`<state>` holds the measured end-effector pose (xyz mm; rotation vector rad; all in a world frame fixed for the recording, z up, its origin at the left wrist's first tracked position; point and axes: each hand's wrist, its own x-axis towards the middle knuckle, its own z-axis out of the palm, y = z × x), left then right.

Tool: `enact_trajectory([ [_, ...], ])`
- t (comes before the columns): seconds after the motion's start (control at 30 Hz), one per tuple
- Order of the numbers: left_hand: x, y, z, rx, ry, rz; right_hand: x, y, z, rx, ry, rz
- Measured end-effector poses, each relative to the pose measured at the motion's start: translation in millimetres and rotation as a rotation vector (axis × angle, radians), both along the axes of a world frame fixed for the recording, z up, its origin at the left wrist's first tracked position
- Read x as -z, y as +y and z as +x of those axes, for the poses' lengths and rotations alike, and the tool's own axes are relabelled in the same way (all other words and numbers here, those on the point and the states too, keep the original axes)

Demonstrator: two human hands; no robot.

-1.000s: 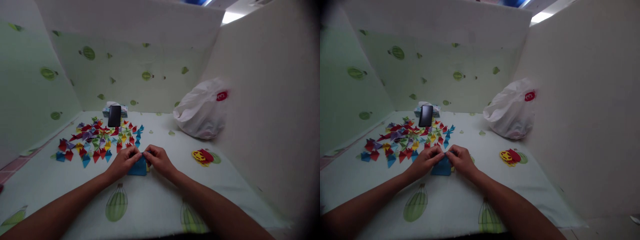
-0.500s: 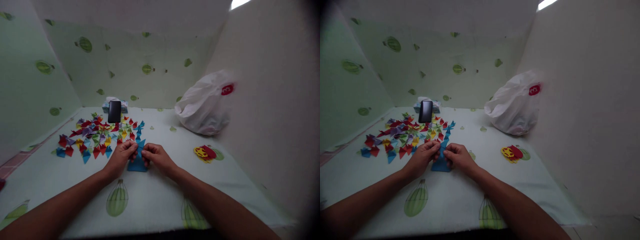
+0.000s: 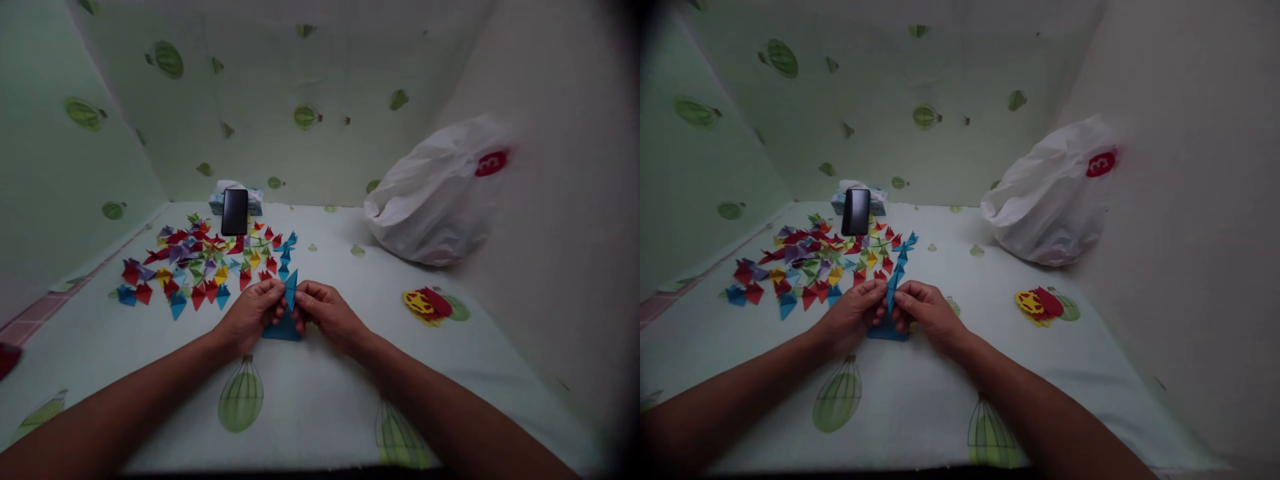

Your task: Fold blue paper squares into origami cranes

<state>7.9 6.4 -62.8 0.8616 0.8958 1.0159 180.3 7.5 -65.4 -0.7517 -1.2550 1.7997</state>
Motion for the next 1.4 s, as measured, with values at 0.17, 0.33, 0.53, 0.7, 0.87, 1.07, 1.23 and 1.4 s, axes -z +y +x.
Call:
enact_trajectory([
  [0.17,2.1,0.3,0.3,0.024,-0.006,-0.013,-1.2,-1.9,-0.9,-0.015,0.014,0.015],
  [0.33,-3.5,-1.9,-0.2,-0.023,0.177,0.185,-5.4,-3.5,-1.3,0.076,-0.126,0.153],
  [0.53,-5.8,-3.8,-3.4,0.006,0.465,0.407,-2.4,-4.5,-2.8,0.206,-0.334,0.343],
  [0.7,-3.1,-10.5,1.2,-0.084,0.448,0.509,-2.7,-11.0,-4.4,0.406,-0.560,0.614],
  [0.87,-5.3,-17.5,3.4,-0.035,0.574,0.617,-3.8,-15.0,-4.8,0.439,-0.645,0.735],
  [1.07,-7.9,-19.2,3.2,-0.079,0.725,0.727,-1.6,-13.4,-6.5,0.434,-0.642,0.732],
  [1.23,-5.1,-21.2,2.1,-0.092,0.839,0.863,-0.1,-15.0,-8.5,0.419,-0.594,0.711],
  [1.4,0.1,-21.5,-0.9,-0.174,1.070,1.035,1.3,-18.1,-9.4,0.439,-0.563,0.695],
])
